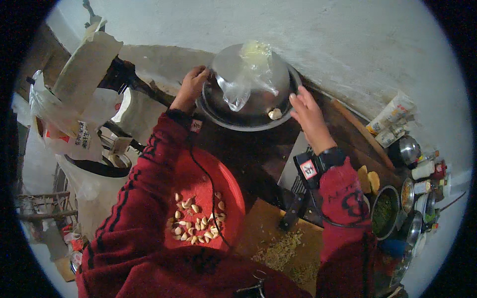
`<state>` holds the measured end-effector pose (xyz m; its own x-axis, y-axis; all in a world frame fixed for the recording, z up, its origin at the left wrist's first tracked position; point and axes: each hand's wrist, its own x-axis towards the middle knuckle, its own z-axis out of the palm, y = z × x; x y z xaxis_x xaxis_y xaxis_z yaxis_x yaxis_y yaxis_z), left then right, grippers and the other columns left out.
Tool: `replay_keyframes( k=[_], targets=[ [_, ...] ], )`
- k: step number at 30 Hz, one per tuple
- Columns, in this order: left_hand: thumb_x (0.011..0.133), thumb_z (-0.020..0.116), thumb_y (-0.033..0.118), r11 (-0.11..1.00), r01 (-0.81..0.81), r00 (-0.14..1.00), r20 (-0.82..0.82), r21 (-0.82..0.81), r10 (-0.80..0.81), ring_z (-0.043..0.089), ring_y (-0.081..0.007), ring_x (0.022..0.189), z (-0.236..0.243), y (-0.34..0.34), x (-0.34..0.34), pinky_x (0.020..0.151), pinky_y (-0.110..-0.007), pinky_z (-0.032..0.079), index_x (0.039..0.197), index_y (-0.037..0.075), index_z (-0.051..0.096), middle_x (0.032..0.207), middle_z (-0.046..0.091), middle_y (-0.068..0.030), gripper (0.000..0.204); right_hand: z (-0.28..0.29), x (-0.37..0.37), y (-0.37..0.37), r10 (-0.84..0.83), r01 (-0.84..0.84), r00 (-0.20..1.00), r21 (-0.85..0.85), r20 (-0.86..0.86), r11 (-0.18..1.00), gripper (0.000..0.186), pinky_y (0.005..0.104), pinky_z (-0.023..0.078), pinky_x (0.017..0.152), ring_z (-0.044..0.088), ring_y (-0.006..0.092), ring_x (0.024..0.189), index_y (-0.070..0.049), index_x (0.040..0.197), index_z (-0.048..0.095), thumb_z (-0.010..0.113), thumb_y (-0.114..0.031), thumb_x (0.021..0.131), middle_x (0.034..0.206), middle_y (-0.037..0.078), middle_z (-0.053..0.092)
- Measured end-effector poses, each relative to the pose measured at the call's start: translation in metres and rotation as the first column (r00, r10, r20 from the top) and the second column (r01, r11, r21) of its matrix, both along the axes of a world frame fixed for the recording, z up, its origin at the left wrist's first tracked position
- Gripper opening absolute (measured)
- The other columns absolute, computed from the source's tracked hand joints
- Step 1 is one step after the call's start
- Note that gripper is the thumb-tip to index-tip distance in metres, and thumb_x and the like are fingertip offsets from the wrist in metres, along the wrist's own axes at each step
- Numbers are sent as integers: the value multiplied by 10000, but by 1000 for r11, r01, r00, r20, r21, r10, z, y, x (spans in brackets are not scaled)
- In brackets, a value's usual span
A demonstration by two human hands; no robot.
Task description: The person ladles a yellow liquid from a wok into a bowl, then moves to a table to handle a yellow sheet-like food item, tearing it into pieces and placing them into a bowl. They return to the wok to continue ladling the liquid into the bowl.
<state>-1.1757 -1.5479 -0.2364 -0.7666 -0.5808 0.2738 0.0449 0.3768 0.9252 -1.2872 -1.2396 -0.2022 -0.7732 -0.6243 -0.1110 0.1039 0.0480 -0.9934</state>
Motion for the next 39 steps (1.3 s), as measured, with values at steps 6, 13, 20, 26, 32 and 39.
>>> replay_keyframes(
  k=[6, 13, 20, 26, 32, 39],
  targets=[
    [868, 470, 330, 960, -157, 980, 82, -234, 181, 571, -379, 829, -28, -19, -15, 737, -389, 446, 1055, -3, 574, 890, 605, -231, 396, -29, -36, -43, 4, 13, 989, 115, -148, 993, 771, 402, 199, 1045, 253, 208, 1300, -28, 1414, 154, 547, -402, 867, 1401, 112, 296],
    [889, 427, 351, 967, -87, 991, 82, -241, 110, 576, -311, 856, -25, -14, -15, 766, -373, 432, 1004, -46, 559, 883, 618, -197, 434, -42, -43, -61, 93, -109, 991, -181, -97, 977, 723, 295, 310, 994, 408, 210, 1177, 102, 1328, 232, 582, -320, 856, 1283, 165, 417],
    [903, 435, 315, 993, 119, 992, 40, 1, -119, 517, -181, 864, 1, 4, -13, 785, -286, 402, 1051, -53, 533, 934, 595, -97, 409, -6, -26, -55, 103, -109, 993, -113, -61, 988, 556, 268, 363, 920, 479, 161, 1052, 42, 1230, 405, 596, -316, 851, 1168, 93, 509],
    [868, 474, 325, 988, 137, 989, -37, -75, -140, 537, -189, 836, 3, 8, -6, 731, -306, 432, 1042, -42, 534, 917, 597, -135, 411, -19, -31, -51, 59, -67, 996, -122, -72, 990, 608, 274, 339, 946, 462, 153, 1077, 39, 1268, 372, 610, -323, 841, 1182, 93, 502],
    [894, 469, 281, 993, 116, 986, 117, 6, -116, 515, -195, 997, 1, 6, -2, 889, -277, 382, 1127, -31, 522, 1067, 579, -137, 393, -52, -42, -63, 21, -52, 990, -219, -139, 974, 716, 281, 308, 983, 415, 158, 1149, 55, 1335, 271, 622, -320, 837, 1268, 114, 440],
    [869, 503, 279, 958, 118, 992, -3, -263, -124, 566, -219, 898, 21, 20, -5, 785, -292, 435, 1071, 16, 572, 1023, 598, -171, 339, -18, -44, -43, 128, -142, 986, -136, -105, 980, 673, 421, 142, 1037, 267, 187, 1289, -90, 1391, 268, 566, -366, 855, 1391, 33, 346]
  ],
)
